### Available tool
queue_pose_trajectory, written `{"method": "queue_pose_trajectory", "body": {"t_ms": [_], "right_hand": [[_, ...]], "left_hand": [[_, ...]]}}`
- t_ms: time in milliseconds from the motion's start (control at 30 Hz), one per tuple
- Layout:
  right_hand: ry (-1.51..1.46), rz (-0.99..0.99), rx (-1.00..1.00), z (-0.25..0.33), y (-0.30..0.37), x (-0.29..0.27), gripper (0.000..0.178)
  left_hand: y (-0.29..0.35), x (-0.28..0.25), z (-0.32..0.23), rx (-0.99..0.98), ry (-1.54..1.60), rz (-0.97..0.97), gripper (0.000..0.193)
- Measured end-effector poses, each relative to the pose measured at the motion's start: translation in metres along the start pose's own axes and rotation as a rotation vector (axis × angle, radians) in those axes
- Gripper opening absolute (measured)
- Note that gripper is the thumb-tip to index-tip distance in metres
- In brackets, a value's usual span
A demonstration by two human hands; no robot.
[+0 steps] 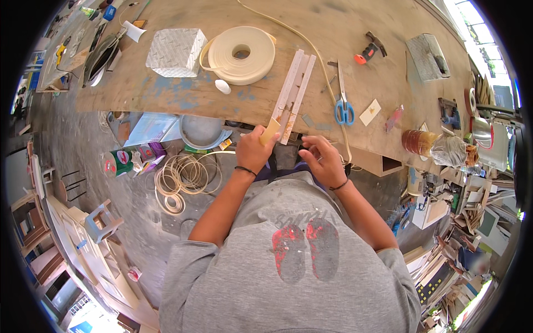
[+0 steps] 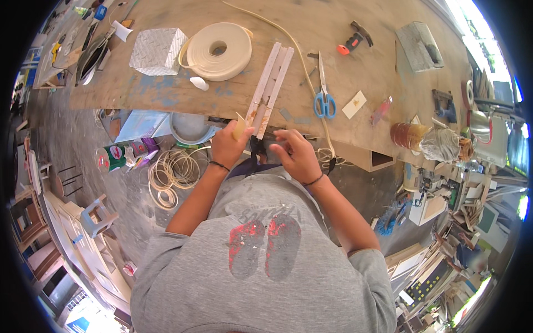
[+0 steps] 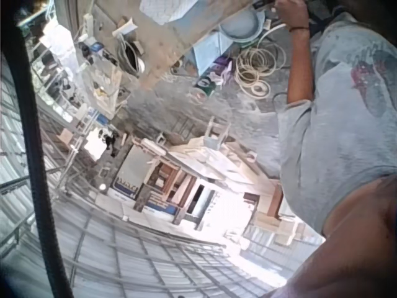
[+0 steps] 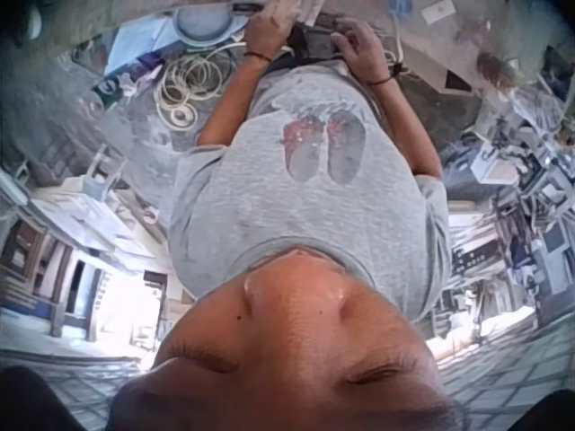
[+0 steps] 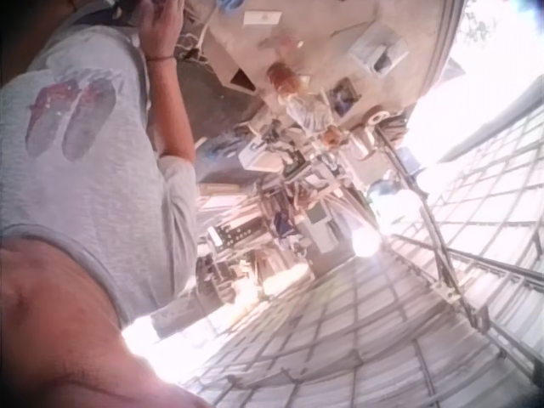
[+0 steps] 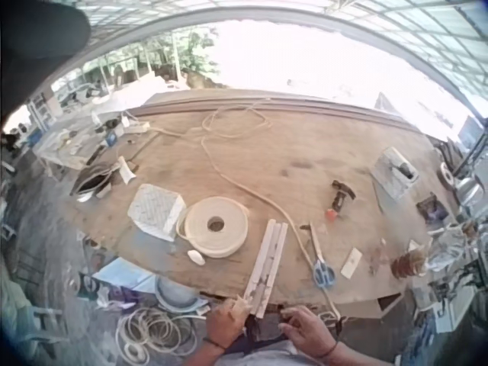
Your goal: The person cuts a white rectangular object with scissors, then handles a long flexible strip, bending and shaping it. They apply glue to the white object and attach the strip, pressing it into place. The task occurs at a cluttered workbench with tools and materials visible.
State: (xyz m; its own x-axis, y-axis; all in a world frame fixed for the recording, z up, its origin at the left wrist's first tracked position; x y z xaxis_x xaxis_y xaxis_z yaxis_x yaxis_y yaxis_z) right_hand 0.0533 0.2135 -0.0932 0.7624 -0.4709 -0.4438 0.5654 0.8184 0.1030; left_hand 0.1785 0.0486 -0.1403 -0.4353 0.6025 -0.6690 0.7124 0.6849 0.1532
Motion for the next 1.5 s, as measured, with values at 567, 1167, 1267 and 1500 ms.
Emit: {"method": "queue_pose_trajectory", "body": {"t_ms": [567, 1167, 1267, 1500], "right_hand": [[0.221, -0.11, -0.004, -0.039, -0.094, 0.019, 0.022], [0.584, 0.054, 0.002, -0.026, -0.119, 0.019, 0.02], [0.575, 0.097, 0.028, -0.024, -0.123, 0.019, 0.021], [0.578, 0.123, -0.025, -0.03, -0.126, 0.019, 0.019]], "left_hand": [[0.026, 0.024, 0.017, -0.238, 0.571, 0.205, 0.034], [0.022, 0.035, 0.02, -0.515, 0.953, 0.381, 0.036], [0.021, 0.038, 0.022, -0.447, 0.966, 0.387, 0.036], [0.023, 0.05, 0.029, -0.442, 0.942, 0.397, 0.036]]}}
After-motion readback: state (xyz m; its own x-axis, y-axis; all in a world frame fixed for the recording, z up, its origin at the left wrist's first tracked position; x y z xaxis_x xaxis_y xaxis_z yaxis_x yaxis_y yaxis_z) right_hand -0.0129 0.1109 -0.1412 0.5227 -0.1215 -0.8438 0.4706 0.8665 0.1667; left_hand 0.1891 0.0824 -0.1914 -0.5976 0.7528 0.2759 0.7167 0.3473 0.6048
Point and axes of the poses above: each hand's wrist, its own y-axis away from the middle knuckle, its own x-axis out of the palm, z = x × y, the point moved 1 cm from there along -y, towards the middle knuckle, and after that the axes turned 2 degrees about x, right-handed, at the moved point
